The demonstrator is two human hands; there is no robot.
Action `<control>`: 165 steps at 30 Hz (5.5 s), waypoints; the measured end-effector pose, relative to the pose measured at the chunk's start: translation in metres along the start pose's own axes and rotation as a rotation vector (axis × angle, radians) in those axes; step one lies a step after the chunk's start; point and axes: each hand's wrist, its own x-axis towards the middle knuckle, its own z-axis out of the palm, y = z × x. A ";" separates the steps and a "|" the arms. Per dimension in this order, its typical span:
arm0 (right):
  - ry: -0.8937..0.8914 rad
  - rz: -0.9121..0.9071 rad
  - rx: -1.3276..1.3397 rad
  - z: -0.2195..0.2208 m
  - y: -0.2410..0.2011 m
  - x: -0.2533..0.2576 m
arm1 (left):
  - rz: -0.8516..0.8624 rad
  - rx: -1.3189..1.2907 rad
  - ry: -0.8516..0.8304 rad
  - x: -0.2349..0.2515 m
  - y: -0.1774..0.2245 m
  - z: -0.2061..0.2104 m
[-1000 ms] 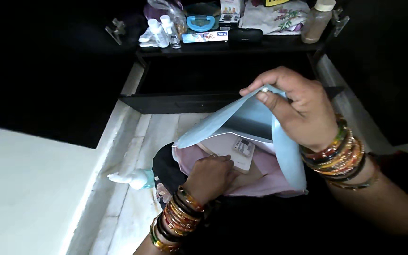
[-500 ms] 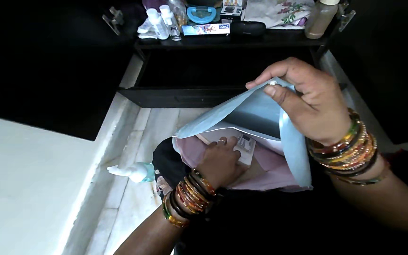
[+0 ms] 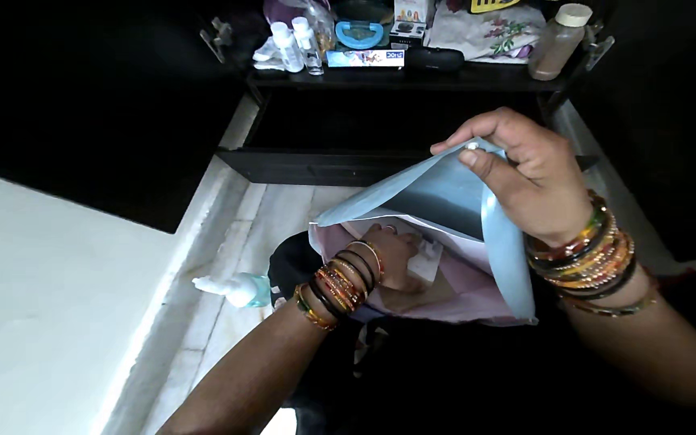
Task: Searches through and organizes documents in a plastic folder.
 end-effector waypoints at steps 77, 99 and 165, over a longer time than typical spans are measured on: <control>0.045 0.050 -0.027 -0.006 0.025 0.001 | 0.734 -0.904 0.293 -0.036 -0.047 -0.051; 0.053 0.029 -0.010 -0.002 0.023 0.001 | 0.594 -0.218 1.047 -0.014 -0.026 -0.022; 0.018 0.492 -0.520 -0.001 0.164 -0.036 | -0.134 -2.224 1.020 0.114 -0.006 -0.013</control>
